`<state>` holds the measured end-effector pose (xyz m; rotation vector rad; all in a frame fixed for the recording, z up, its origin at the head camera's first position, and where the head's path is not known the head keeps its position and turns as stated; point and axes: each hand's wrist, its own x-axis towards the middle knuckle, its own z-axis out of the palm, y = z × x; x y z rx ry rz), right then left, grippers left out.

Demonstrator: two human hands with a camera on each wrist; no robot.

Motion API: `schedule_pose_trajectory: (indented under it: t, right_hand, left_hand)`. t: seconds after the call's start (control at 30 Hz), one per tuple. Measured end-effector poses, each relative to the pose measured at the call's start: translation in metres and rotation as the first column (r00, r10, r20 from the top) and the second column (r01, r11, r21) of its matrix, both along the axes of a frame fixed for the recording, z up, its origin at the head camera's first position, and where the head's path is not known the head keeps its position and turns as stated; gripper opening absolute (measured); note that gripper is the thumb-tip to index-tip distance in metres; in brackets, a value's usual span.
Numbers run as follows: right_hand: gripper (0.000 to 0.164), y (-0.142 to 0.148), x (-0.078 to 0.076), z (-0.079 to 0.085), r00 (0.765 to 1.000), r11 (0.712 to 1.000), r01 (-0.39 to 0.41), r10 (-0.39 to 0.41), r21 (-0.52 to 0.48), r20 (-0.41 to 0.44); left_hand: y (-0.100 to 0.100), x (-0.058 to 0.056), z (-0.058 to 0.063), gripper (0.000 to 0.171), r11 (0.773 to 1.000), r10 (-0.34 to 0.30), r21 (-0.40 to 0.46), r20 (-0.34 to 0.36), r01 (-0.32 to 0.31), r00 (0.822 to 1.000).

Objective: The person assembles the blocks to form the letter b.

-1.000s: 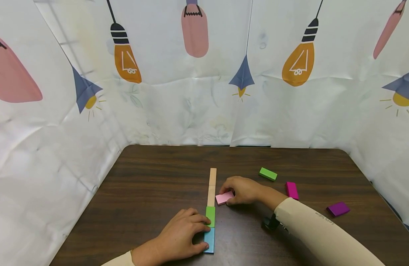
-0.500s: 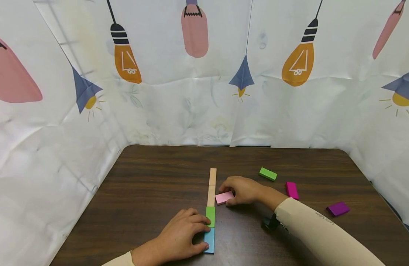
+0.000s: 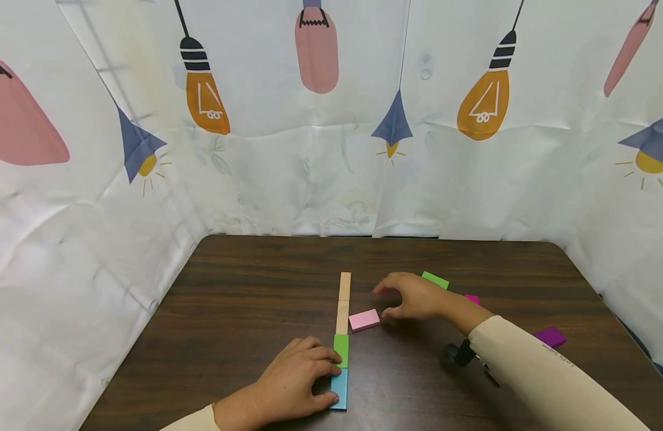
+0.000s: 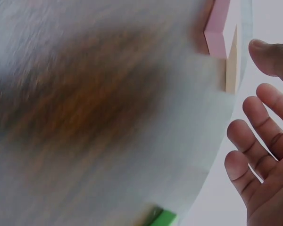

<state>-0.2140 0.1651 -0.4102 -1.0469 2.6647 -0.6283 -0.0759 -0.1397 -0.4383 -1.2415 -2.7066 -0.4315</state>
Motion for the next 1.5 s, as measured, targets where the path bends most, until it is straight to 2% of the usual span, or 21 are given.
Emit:
schedule_pose_trajectory:
  t: [0.13, 0.47, 0.73, 0.93, 1.1, 1.5]
  right_hand:
    - [0.045, 0.012, -0.002, 0.006, 0.999, 1.000, 0.030, -0.030, 0.001, -0.023]
    - [0.046, 0.044, -0.006, 0.016, 0.994, 0.994, 0.104, -0.104, -0.020, -0.018]
    - [0.049, 0.070, -0.009, 0.013, 0.985, 0.984, 0.169, -0.170, -0.052, -0.021]
    - [0.049, 0.086, -0.008, 0.010, 0.967, 0.965, 0.253, -0.253, -0.071, 0.010]
    - [0.047, 0.098, -0.010, 0.006, 0.952, 0.949, 0.306, -0.307, -0.073, -0.001]
    - [0.047, 0.110, -0.018, -0.009, 0.931, 0.931, 0.364, -0.364, -0.025, -0.014]
  left_hand:
    - [0.000, 0.000, 0.000, 0.033, 1.000, 0.000, -0.001, -0.010, 0.000, 1.000]
    - [0.000, 0.000, -0.001, 0.033, 1.000, -0.003, 0.002, -0.024, 0.003, 1.000]
    - [0.000, 0.000, -0.001, 0.033, 1.000, 0.002, -0.006, -0.016, -0.002, 1.000]
    - [0.000, 0.000, -0.001, 0.033, 1.000, 0.002, -0.006, -0.001, -0.002, 1.000]
    - [0.001, 0.000, 0.000, 0.033, 1.000, 0.003, -0.005, -0.010, -0.003, 1.000]
    - [0.000, 0.000, -0.001, 0.033, 1.000, -0.003, -0.009, -0.014, 0.002, 1.000]
